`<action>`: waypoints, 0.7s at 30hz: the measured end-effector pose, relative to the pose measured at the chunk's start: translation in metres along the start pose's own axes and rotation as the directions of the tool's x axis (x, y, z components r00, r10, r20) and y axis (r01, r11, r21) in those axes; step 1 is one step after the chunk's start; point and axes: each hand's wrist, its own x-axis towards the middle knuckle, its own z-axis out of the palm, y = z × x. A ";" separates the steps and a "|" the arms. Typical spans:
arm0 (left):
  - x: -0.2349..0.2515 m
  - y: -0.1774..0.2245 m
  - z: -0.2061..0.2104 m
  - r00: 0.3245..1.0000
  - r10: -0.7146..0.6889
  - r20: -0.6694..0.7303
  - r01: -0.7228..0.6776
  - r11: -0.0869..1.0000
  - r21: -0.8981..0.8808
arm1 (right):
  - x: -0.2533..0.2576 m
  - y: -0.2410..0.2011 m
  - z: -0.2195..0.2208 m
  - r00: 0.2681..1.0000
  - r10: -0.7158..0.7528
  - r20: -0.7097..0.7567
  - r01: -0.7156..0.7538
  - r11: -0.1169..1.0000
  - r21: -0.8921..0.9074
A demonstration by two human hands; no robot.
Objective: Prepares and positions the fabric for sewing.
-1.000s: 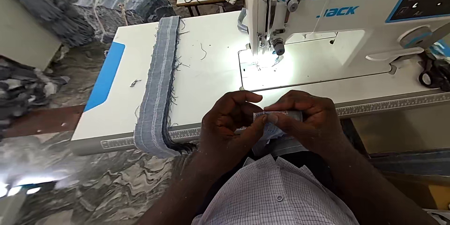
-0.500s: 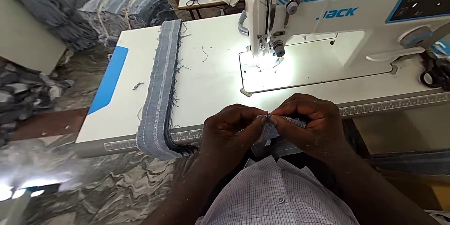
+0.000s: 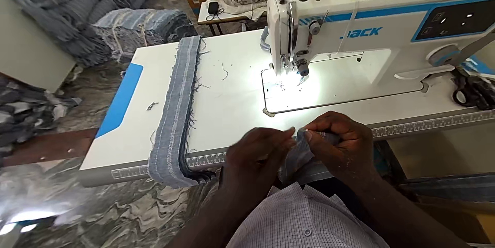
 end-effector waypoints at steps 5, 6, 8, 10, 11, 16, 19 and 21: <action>0.017 -0.009 -0.021 0.986 0.094 0.141 -0.076 0.989 -0.125 | 0.000 -0.004 0.001 0.994 0.009 0.108 -0.008 1.000 -0.013; 0.017 -0.008 -0.021 0.986 0.117 0.117 -0.108 0.991 -0.078 | 0.001 -0.004 0.000 0.992 0.004 0.123 -0.003 1.000 -0.007; 0.017 -0.007 -0.021 0.989 0.135 0.061 -0.135 0.991 -0.005 | 0.004 -0.004 -0.006 0.988 0.013 0.155 -0.021 0.998 0.051; 0.018 -0.005 -0.022 0.996 0.090 0.022 -0.089 0.995 -0.034 | 0.007 -0.002 -0.012 0.985 0.051 0.162 -0.072 0.990 0.123; 0.017 -0.003 -0.022 0.999 0.050 0.019 -0.049 0.997 -0.064 | 0.008 -0.002 -0.014 0.985 0.074 0.158 -0.096 0.986 0.137; 0.014 0.002 -0.021 0.985 -0.140 0.099 0.166 0.922 -0.349 | 0.010 -0.010 -0.013 0.974 0.154 0.165 -0.187 0.960 0.208; 0.013 -0.002 -0.022 0.975 -0.159 0.154 0.218 0.815 -0.537 | 0.011 -0.011 -0.011 0.974 0.153 0.166 -0.190 0.952 0.238; 0.013 -0.004 -0.024 0.970 -0.155 0.187 0.239 0.747 -0.621 | 0.011 -0.013 -0.009 0.971 0.161 0.176 -0.204 0.943 0.262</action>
